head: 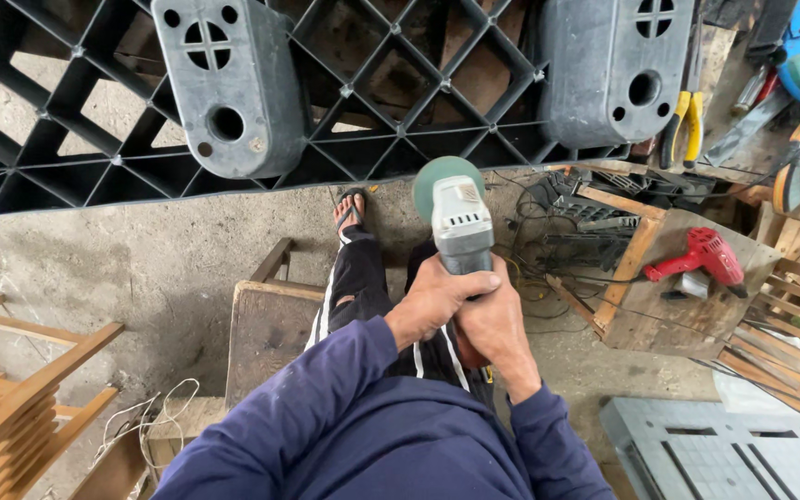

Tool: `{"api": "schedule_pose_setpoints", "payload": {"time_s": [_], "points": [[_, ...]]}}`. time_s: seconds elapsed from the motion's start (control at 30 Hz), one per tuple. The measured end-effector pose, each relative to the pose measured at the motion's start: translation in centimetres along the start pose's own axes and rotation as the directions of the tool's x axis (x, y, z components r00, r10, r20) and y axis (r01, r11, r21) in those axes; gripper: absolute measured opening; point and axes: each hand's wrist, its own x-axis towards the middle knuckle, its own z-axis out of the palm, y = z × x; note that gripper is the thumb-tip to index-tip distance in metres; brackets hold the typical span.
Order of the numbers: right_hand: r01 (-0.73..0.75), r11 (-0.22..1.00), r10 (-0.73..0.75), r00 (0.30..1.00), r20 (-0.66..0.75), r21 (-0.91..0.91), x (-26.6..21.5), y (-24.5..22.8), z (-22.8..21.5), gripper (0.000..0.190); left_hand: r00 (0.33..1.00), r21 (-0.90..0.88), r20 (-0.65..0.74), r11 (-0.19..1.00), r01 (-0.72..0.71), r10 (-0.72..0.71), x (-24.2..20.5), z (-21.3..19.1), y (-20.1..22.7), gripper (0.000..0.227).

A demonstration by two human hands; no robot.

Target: The person uses a chisel to pry and separate sections of a black plastic crate. They then use a power sander to smooth the edges of the crate. The person continues to use the chisel to remove more sections of the crate.

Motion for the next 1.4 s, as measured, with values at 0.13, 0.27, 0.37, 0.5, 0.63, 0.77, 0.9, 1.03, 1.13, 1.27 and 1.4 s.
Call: {"api": "schedule_pose_setpoints", "payload": {"time_s": [0.13, 0.27, 0.37, 0.5, 0.63, 0.77, 0.9, 1.03, 1.13, 1.27, 1.4], "points": [[-0.002, 1.0, 0.001, 0.997, -0.074, -0.012, 0.7, 1.5, -1.7, 0.062, 0.998, 0.035, 0.07, 0.999, -0.011, 0.009, 1.5, 2.3, 0.0, 0.048], [-0.108, 0.991, 0.118, 0.985, -0.13, 0.076, 0.5, 2.0, -2.4, 0.061, 0.992, 0.097, 0.126, 0.995, 0.016, -0.028, 1.7, 3.5, 0.6, 0.049], [-0.026, 0.996, 0.035, 0.994, -0.103, 0.082, -0.2, 1.6, -2.2, 0.06, 0.997, 0.087, 0.073, 0.996, -0.008, 0.001, 0.3, 3.2, 0.9, 0.052], [0.048, 0.996, -0.05, 0.998, 0.025, 0.074, -1.5, -0.1, 0.0, 0.063, 0.999, 0.016, -0.049, 1.0, 0.001, 0.0, -2.5, 0.3, 0.7, 0.046], [0.063, 0.998, -0.062, 0.981, 0.183, 0.001, -1.6, -3.0, 2.8, 0.064, 0.986, -0.094, -0.157, 0.993, -0.073, 0.058, -4.3, -3.6, 0.1, 0.04], [0.134, 0.99, -0.112, 0.947, 0.301, -0.054, -1.8, -5.6, 5.0, 0.066, 0.96, -0.143, -0.268, 0.983, -0.118, 0.077, -5.4, -6.8, -0.7, 0.04], [0.177, 0.982, -0.145, 0.927, 0.345, -0.065, -1.6, -6.8, 5.9, 0.066, 0.952, -0.173, -0.302, 0.98, -0.102, 0.045, -5.4, -8.5, -0.9, 0.039], [0.138, 0.986, -0.1, 0.939, 0.33, -0.095, -1.7, -6.7, 5.6, 0.068, 0.957, -0.14, -0.288, 0.987, -0.073, 0.03, -5.2, -8.3, -0.9, 0.038], [0.104, 0.99, -0.073, 0.956, 0.285, -0.096, -1.4, -6.0, 4.5, 0.069, 0.975, -0.144, -0.22, 0.987, -0.078, 0.045, -4.4, -6.9, -0.5, 0.04], [0.084, 0.991, -0.061, 0.977, 0.203, -0.104, -0.8, -4.2, 2.6, 0.066, 0.985, -0.112, -0.172, 0.993, -0.047, 0.027, -2.9, -4.2, -0.5, 0.039], [0.034, 0.996, -0.023, 0.991, 0.13, -0.087, 0.0, -2.5, 0.0, 0.067, 0.993, -0.074, -0.115, 0.997, -0.025, 0.016, -1.0, -1.1, -0.7, 0.035]]}}
